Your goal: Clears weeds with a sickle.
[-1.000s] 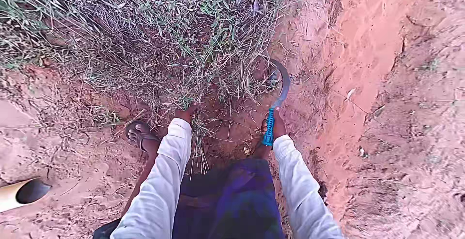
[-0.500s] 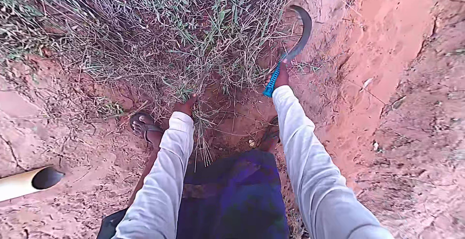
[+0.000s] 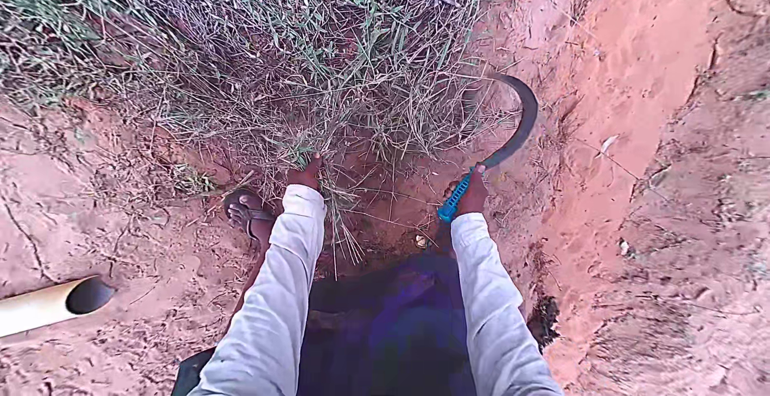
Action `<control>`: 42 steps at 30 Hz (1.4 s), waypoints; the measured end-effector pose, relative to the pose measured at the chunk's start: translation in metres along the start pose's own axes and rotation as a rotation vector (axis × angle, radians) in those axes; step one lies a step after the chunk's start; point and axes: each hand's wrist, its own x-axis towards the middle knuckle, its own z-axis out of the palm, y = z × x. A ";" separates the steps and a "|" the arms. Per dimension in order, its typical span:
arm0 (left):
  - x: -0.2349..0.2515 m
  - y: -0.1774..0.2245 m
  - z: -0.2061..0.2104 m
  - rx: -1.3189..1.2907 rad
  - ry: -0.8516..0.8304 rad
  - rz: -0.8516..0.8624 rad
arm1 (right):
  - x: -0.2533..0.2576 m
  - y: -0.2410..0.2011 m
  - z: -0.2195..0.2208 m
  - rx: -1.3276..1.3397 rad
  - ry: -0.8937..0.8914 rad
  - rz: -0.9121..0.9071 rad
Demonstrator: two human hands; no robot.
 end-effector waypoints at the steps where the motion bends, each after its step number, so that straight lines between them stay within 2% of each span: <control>1: 0.003 0.001 0.000 -0.019 0.029 0.001 | 0.008 -0.002 0.009 -0.044 0.012 0.046; 4: 0.008 0.010 0.004 -0.087 0.154 -0.031 | -0.017 0.020 0.043 -0.310 -0.087 0.166; 8: 0.011 0.026 0.002 -0.195 0.294 0.022 | -0.106 0.066 0.062 -0.755 -0.429 0.064; 11: 0.007 0.038 -0.013 -0.080 0.346 0.144 | -0.143 0.058 0.065 -1.060 -0.682 0.017; 13: 0.003 0.048 -0.021 0.022 0.327 0.241 | -0.146 0.053 0.063 -1.177 -0.742 0.034; 15: 0.000 0.057 -0.024 0.164 0.306 0.260 | -0.140 0.052 0.050 -1.245 -0.702 0.044; 19: 0.005 0.063 -0.013 0.386 0.102 0.167 | -0.134 0.046 -0.009 -1.223 -0.598 0.122; 21: 0.005 0.065 0.001 0.506 -0.047 0.104 | -0.144 0.051 -0.049 -1.114 -0.482 0.086; 23: -0.001 0.061 0.022 0.477 -0.144 0.076 | -0.155 0.056 -0.080 -0.961 -0.346 0.049; 27: -0.012 0.051 0.083 0.528 -0.265 0.014 | -0.161 0.063 -0.086 -0.540 -0.060 0.088; 29: -0.023 0.050 0.117 0.547 -0.331 0.007 | -0.148 0.068 -0.074 -0.515 -0.008 0.106; 31: -0.035 0.046 0.149 0.563 -0.380 0.001 | -0.137 0.073 -0.067 -0.635 -0.087 0.136; 35: -0.030 0.034 0.216 0.904 -0.366 -0.022 | -0.127 0.087 -0.067 -0.868 -0.391 0.240; 38: -0.012 0.014 0.255 1.113 -0.333 0.029 | -0.124 0.086 -0.070 -0.835 -0.417 0.294; 40: 0.006 -0.007 0.275 1.181 -0.248 0.031 | -0.118 0.079 -0.074 -0.837 -0.460 0.308; 42: 0.014 -0.017 0.277 1.207 -0.198 -0.007 | -0.115 0.078 -0.081 -0.804 -0.480 0.346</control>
